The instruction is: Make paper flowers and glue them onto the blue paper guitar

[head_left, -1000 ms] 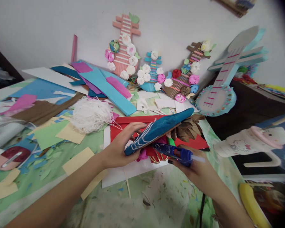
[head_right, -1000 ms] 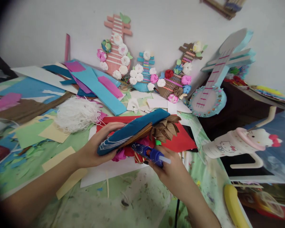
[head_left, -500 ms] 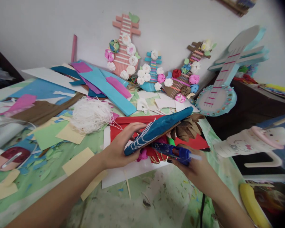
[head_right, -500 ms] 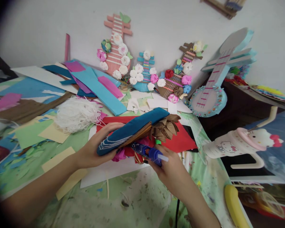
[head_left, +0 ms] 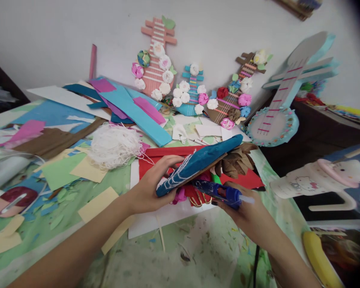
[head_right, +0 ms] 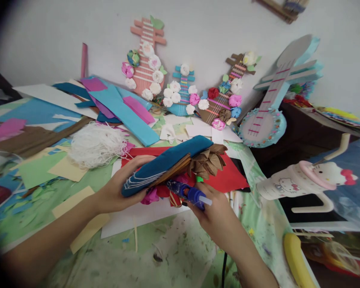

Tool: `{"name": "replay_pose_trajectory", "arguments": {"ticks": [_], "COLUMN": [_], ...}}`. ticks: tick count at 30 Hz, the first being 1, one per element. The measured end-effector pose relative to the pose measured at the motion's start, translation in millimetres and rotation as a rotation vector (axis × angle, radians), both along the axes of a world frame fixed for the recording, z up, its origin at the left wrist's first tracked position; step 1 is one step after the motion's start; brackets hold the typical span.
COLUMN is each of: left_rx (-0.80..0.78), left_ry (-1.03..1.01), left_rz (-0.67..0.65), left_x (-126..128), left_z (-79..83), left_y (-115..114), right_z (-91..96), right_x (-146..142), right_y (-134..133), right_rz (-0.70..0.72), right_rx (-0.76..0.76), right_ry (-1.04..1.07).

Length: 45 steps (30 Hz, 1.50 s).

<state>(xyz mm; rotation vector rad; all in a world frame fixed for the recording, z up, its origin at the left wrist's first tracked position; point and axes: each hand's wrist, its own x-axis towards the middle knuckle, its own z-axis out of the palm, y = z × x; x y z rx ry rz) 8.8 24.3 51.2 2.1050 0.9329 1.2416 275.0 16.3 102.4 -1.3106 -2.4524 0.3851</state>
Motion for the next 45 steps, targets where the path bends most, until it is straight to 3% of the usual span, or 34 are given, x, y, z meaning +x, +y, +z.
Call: {"name": "replay_pose_trajectory", "arguments": {"ticks": [18,23,27,32,36,45], "left_rx": [0.014,-0.024,-0.052,-0.051,-0.056,-0.084], "left_ry": [-0.029,-0.061,-0.072,-0.090,-0.112,-0.143], "left_rz": [-0.025,-0.008,-0.007,-0.015,-0.048,-0.085], "left_x": [-3,-3,-2,-3,-4,-3], "left_z": [-7.3,-8.1,-8.2,-10.7,-12.2,-11.5], "left_y": [4,3,2,1,0,-1], "right_z": [2.4,-14.5,-36.0,-60.8,-77.0,-81.8], "right_x": [9,1,-15,-29,-31,-34], "right_y": [-22,-33,-43,-52,-49,-47], "right_rz": [-0.102,-0.081,-0.149,-0.169,-0.181,-0.200], "right_rx": [0.036,0.042,-0.022,-0.141,-0.141,-0.204], "right_ry": [0.119,0.310,0.441,0.437,0.474,0.484]}}
